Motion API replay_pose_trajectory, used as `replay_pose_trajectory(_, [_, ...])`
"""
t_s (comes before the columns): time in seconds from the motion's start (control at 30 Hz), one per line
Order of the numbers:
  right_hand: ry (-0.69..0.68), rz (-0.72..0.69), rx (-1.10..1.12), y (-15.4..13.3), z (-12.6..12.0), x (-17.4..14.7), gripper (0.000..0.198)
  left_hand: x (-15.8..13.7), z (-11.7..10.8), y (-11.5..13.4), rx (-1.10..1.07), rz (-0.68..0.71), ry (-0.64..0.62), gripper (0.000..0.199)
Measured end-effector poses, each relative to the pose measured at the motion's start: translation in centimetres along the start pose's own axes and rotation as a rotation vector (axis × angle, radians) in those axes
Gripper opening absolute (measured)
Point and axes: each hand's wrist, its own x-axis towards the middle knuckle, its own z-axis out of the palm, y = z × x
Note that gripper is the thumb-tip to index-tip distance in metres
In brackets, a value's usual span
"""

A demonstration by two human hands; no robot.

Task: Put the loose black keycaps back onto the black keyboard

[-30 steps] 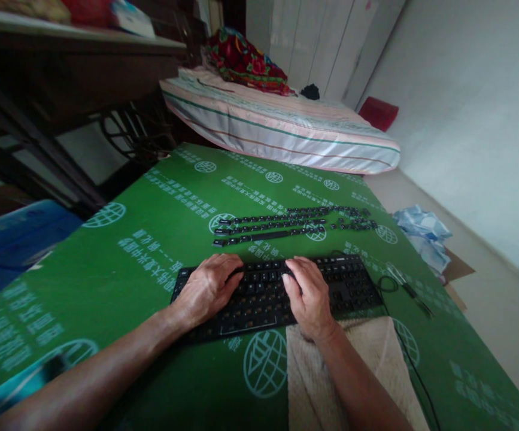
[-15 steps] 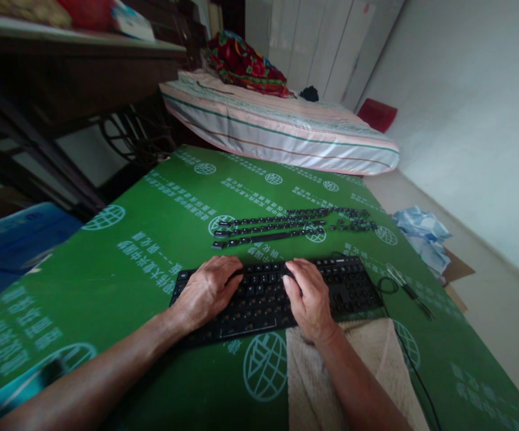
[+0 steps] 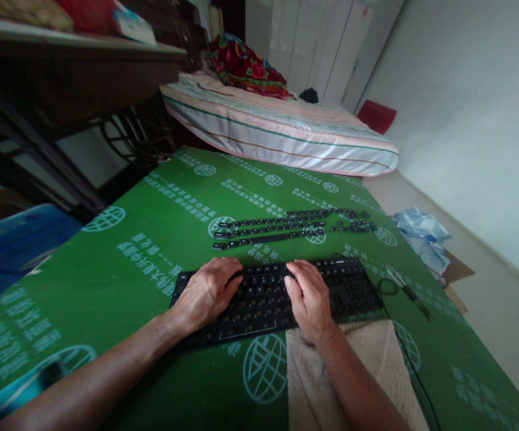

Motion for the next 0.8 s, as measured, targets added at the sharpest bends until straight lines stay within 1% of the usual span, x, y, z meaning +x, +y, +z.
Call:
replay_pose_trajectory(0.23, [0.014, 0.007, -0.006, -0.31, -0.08, 0.18, 0.025, 0.08, -0.35, 0.19, -0.008, 0.002, -0.001, 0.02])
replay_pose_trajectory(0.53, [0.003, 0.026, -0.008, -0.16, -0.02, 0.08, 0.026, 0.04, -0.1, -0.02, 0.0, 0.009, 0.003, 0.02])
replay_pose_trajectory(0.8, [0.013, 0.015, -0.006, -0.32, -0.07, 0.21, 0.025, 0.08, -0.22, 0.01, -0.003, 0.014, 0.0, 0.019])
